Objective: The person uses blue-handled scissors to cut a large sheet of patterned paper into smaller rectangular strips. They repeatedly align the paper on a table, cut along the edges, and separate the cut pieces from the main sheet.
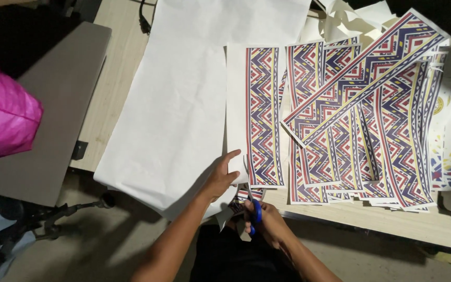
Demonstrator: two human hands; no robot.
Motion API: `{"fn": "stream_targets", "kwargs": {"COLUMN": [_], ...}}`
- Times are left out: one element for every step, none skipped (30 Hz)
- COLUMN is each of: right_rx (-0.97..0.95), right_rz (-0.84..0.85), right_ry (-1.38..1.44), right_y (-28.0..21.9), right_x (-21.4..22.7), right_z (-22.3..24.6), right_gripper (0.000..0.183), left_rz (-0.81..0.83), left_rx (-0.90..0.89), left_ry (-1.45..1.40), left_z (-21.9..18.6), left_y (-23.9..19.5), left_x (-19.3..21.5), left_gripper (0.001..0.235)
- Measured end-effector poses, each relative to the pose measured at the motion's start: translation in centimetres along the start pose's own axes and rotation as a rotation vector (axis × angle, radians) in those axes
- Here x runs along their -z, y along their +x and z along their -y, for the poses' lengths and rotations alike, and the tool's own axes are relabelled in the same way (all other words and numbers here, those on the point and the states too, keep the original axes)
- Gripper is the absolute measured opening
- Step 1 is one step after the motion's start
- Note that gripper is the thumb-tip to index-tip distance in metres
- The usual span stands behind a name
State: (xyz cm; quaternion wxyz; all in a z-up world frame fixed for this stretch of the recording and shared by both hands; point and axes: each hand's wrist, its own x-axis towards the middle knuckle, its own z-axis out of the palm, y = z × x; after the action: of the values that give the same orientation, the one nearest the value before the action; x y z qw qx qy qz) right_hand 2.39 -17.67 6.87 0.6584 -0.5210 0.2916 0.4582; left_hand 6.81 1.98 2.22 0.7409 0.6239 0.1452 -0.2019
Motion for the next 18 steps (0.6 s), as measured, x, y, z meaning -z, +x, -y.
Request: {"fn": "stream_targets", "kwargs": {"right_rx": [0.002,-0.02,-0.044,-0.044,0.018,0.08,0.081,0.084,0.088,0.089,0.075,0.061,0.065,0.064,0.065,0.069,0.06,0.05], "right_rz": [0.001,-0.022,-0.044,-0.042,0.01,0.062,0.061,0.045,0.032,0.035,0.042,0.049,0.049,0.032,0.018,0.02,0.027,0.034], "right_ry": [0.001,0.018,0.034,0.033,0.004,-0.026,-0.027,-0.045,-0.064,-0.066,-0.035,-0.004,-0.004,0.014,0.031,0.031,0.043,0.055], "right_y": [0.1,0.1,0.2,0.7,1.2,1.8,1.6,1.4,1.3,1.4,1.5,1.6,1.8,1.9,2.0,2.0,1.8,1.7], "right_x": [0.0,-0.1,-0.3,0.2,0.8,1.4,1.5,1.7,1.7,1.6,1.7,1.7,1.6,1.4,1.1,0.7,0.4,0.0], "right_z": [0.3,0.6,0.8,0.3,-0.2,-0.6,-0.5,-0.4,-0.3,-0.2,0.1,0.3,0.9,1.5,2.0,2.9,3.8,4.7], "right_gripper": [0.042,0.04,0.038,0.038,0.037,0.036,0.036,0.034,0.032,0.032,0.033,0.033,0.033,0.034,0.034,0.034,0.036,0.037], "left_rz": [0.001,-0.003,-0.009,-0.011,-0.001,0.01,0.01,0.001,-0.011,-0.014,-0.001,0.013,0.014,0.018,0.02,0.019,0.023,0.027], "left_rx": [-0.001,0.027,0.057,0.057,0.049,0.042,0.04,0.071,0.101,0.099,0.093,0.088,0.084,0.078,0.071,0.066,0.052,0.039], "left_ry": [0.002,0.013,0.023,0.024,-0.035,-0.093,-0.094,-0.022,0.052,0.053,0.012,-0.029,-0.028,-0.036,-0.044,-0.041,-0.031,-0.02], "left_z": [-0.1,-0.1,-0.2,-0.3,-0.4,-0.5,-0.8,-1.1,-1.5,-1.1,-0.8,-0.6,-0.4,-0.1,0.0,-0.5,-0.9,-1.3], "left_y": [0.1,0.2,0.3,0.2,0.3,0.4,0.5,0.5,0.4,0.5,0.7,0.9,0.9,1.0,1.0,0.7,0.5,0.2], "left_x": [-0.2,-0.3,-0.4,-0.4,-0.4,-0.4,-0.6,-0.7,-0.7,-0.6,-0.6,-0.6,-0.7,-0.8,-0.8,-0.9,-1.0,-1.1], "left_gripper": [0.067,0.067,0.068,0.068,0.068,0.068,0.068,0.069,0.07,0.07,0.07,0.07,0.07,0.071,0.072,0.072,0.072,0.072]}}
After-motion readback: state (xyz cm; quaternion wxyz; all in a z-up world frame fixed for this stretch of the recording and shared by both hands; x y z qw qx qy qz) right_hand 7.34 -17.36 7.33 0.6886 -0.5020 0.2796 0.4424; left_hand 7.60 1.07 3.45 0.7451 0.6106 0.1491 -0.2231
